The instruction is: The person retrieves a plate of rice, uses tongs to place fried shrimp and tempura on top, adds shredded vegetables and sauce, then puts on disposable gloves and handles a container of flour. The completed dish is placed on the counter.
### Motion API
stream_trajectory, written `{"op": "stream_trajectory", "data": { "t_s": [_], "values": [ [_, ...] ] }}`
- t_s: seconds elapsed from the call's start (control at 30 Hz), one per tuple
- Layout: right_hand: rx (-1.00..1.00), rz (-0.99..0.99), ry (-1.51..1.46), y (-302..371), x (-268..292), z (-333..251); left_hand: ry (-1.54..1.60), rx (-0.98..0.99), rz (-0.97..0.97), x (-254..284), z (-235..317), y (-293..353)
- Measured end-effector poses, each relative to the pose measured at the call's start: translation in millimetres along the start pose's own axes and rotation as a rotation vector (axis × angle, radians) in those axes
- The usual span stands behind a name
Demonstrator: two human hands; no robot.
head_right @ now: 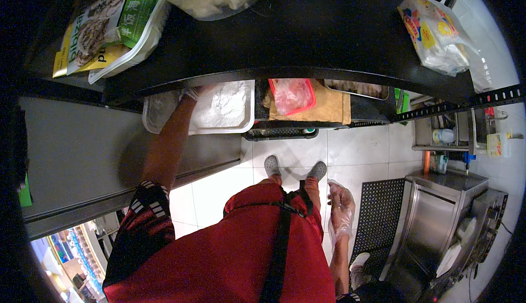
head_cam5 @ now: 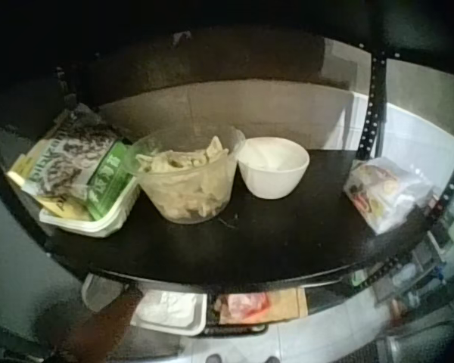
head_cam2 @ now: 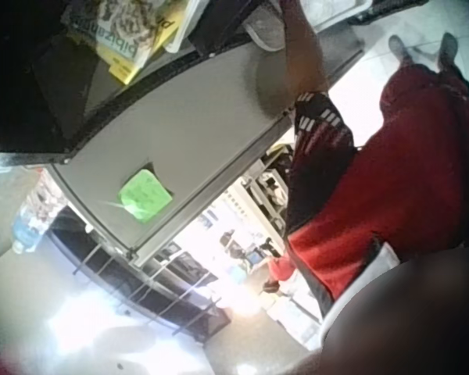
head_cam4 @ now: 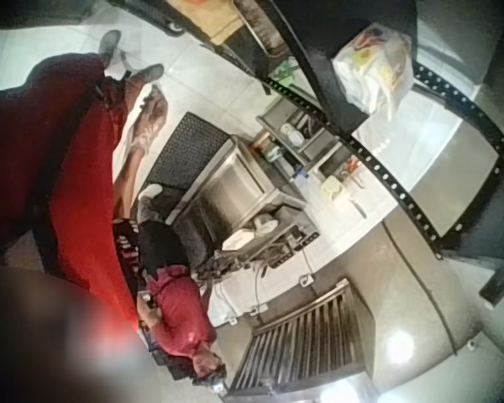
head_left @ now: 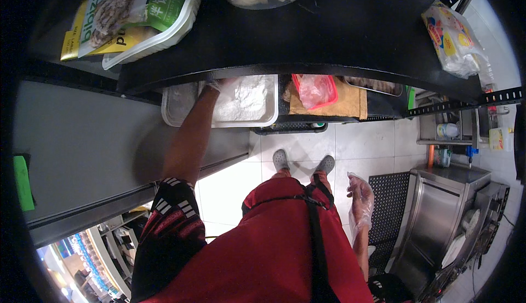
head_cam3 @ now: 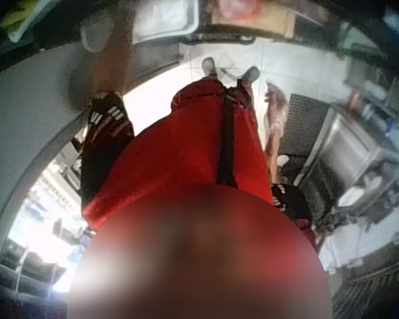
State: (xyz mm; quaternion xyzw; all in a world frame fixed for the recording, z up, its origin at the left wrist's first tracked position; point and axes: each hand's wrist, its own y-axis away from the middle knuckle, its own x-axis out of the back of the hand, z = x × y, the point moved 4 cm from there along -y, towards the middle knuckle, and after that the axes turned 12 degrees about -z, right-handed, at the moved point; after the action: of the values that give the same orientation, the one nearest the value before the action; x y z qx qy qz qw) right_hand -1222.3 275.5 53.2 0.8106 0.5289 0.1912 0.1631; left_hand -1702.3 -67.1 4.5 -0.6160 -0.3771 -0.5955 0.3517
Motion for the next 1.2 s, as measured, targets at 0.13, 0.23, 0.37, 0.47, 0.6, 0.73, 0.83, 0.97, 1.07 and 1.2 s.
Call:
{"op": "stream_trajectory", "data": {
  "t_s": [0.13,0.23,0.37,0.47,0.6,0.73,0.83,0.97,1.07,1.2],
  "values": [
    [-0.052,0.039,-0.028,1,3,9,-0.017,-0.031,-0.005,-2,9,-2],
    [-0.066,0.034,-0.102,3,5,19,0.003,-0.003,0.0,6,-11,3],
    [-0.059,0.006,-0.112,1,7,30,0.03,0.028,0.011,11,-30,11],
    [-0.061,0.005,-0.114,-2,10,34,0.041,0.045,0.016,11,-38,16],
    [-0.074,-0.008,-0.098,-5,14,36,0.052,0.069,0.023,13,-49,22],
    [-0.093,-0.021,-0.099,-6,17,41,0.059,0.077,0.025,14,-57,28],
    [-0.129,-0.035,-0.08,-7,17,48,0.061,0.076,0.027,13,-57,31],
    [-0.145,-0.026,-0.074,-7,16,55,0.061,0.075,0.025,10,-56,37],
    [-0.152,-0.042,-0.061,-9,17,59,0.062,0.076,0.026,10,-57,37],
    [-0.154,-0.05,-0.059,-9,18,64,0.056,0.083,0.021,14,-59,33]
  ]
}}
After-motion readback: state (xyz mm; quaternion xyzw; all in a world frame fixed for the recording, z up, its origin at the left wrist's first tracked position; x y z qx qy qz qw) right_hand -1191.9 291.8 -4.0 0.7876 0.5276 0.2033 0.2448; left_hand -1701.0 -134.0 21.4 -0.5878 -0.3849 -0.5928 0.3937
